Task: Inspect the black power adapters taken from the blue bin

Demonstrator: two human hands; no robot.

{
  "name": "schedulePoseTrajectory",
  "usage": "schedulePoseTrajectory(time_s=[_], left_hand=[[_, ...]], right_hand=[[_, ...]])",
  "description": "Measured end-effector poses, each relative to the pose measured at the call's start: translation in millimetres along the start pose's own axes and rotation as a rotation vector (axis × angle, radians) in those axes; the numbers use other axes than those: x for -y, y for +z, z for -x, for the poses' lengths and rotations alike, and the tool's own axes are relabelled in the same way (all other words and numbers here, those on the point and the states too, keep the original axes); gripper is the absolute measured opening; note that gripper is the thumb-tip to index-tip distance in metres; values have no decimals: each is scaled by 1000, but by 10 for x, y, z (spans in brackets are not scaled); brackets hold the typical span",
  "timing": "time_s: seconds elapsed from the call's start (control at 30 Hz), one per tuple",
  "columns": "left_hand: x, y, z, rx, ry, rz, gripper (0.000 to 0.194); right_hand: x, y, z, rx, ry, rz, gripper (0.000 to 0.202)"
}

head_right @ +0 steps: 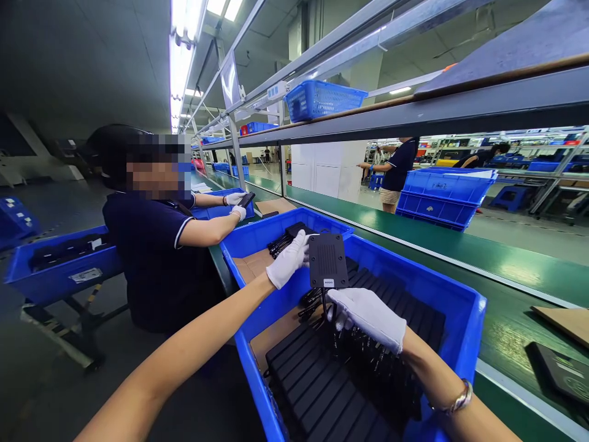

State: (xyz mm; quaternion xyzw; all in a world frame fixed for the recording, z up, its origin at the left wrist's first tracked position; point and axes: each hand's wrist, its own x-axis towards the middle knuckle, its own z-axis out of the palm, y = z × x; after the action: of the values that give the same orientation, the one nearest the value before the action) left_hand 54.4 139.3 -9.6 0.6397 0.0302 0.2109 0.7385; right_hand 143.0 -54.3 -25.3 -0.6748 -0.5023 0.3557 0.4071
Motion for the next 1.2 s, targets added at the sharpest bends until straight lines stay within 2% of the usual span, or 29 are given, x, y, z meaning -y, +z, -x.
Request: schedulePoseTrajectory(time_s=[0.37,0.53,0.67,0.73,0.83,0.97,1.07,1.2], left_hand=[[-1,4,2,-16,-11,3,65],[24,-6,-20,-20,-31,-2,63],[114,70,-1,-17,-63,-25,58],[174,165,48,21,-89,-42,57],[271,335,147,85,-157,-77,66],[365,467,204,31,-253,-47,73],[343,433,146,-26,-256,34,58],[203,284,33,-117,-149,105,50]], right_hand=[[42,1,27,13,-28,15,54],[65,4,30,-53,-51,100,56],[39,-19,6,-214,-50,282,54],[12,-33,-12,-313,-48,407,52],[-25,-34,-33,-440,-33,636,47],[-62,33,-47,-491,-57,949,30],[-78,96,-53,-481,-107,1123,31],[-65,128,-49,-491,-165,1241,32]])
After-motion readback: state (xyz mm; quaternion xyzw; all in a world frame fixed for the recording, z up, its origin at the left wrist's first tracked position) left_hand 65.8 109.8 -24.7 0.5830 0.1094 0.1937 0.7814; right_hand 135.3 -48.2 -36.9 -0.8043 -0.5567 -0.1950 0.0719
